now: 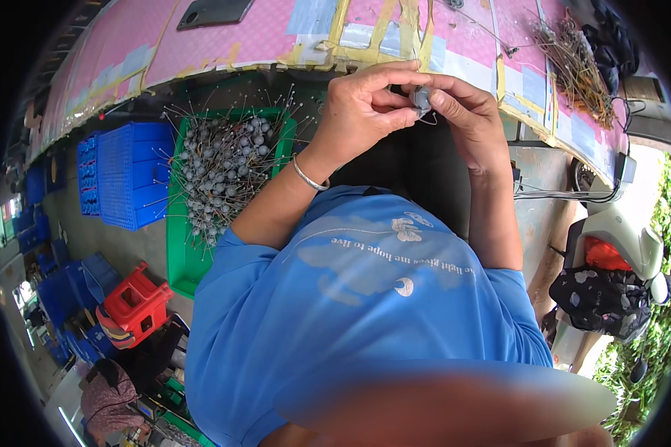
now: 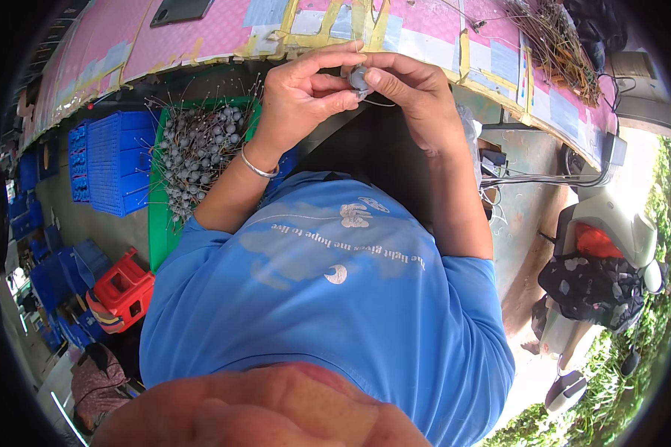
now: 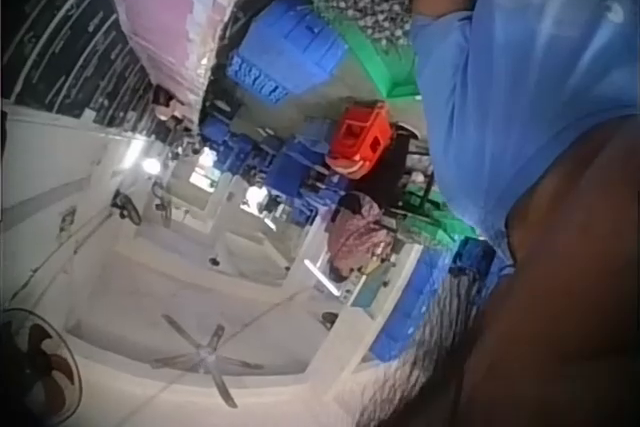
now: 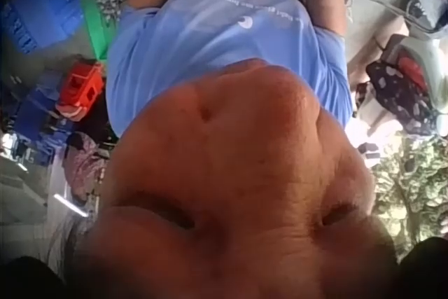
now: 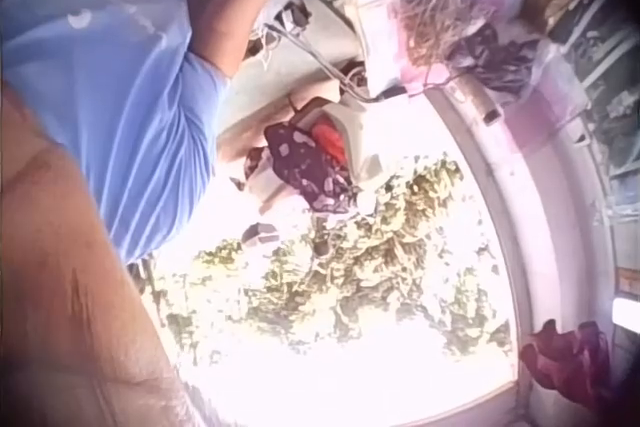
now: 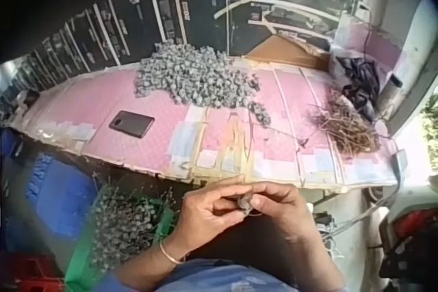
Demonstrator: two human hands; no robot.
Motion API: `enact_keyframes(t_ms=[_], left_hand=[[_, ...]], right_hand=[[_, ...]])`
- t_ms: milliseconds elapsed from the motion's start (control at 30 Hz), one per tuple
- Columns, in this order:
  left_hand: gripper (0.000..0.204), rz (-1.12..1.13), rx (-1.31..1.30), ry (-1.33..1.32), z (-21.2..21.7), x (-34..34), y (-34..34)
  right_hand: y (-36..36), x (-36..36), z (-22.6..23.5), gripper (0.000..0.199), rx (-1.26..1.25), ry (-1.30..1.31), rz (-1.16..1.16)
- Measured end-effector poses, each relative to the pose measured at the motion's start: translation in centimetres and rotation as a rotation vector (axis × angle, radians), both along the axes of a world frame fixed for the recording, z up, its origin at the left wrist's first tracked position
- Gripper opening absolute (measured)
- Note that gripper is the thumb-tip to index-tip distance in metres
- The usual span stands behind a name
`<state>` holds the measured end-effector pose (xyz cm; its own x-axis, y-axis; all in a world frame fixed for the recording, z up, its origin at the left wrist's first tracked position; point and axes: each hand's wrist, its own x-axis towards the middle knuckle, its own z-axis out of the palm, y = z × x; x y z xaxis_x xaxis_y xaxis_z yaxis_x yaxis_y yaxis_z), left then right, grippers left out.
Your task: Assembling small mechanical components by hand at a workbench.
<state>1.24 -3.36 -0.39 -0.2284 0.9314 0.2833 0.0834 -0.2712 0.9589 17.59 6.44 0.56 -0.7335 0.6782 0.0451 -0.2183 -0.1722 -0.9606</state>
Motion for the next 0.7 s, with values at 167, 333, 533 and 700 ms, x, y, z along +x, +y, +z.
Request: enact_keyframes(t_ms=[167, 333, 533, 700], left_hand=[[0.048, -0.028, -0.006, -0.085, -0.1, 0.6, 0.2], [0.055, 0.010, 0.003, -0.145, 1.1, 1.0, 0.4], [0.048, 0.088, 0.122, -0.172, 0.7, 1.1, 0.8], [0.047, 0.113, 0.149, -0.079, 0.4, 0.5, -0.1]], right_hand=[[0.1, -0.5, -1.8, 0.033, -0.181, 0.125, 0.095], [-0.4, -1.7, -1.9, 0.031, -0.230, 0.311, -0.001], [-1.3, -2.3, -2.0, 0.020, -0.167, 0.313, -0.119], [-1.3, -1.8, -2.0, 0.020, -0.049, 0.271, -0.054]])
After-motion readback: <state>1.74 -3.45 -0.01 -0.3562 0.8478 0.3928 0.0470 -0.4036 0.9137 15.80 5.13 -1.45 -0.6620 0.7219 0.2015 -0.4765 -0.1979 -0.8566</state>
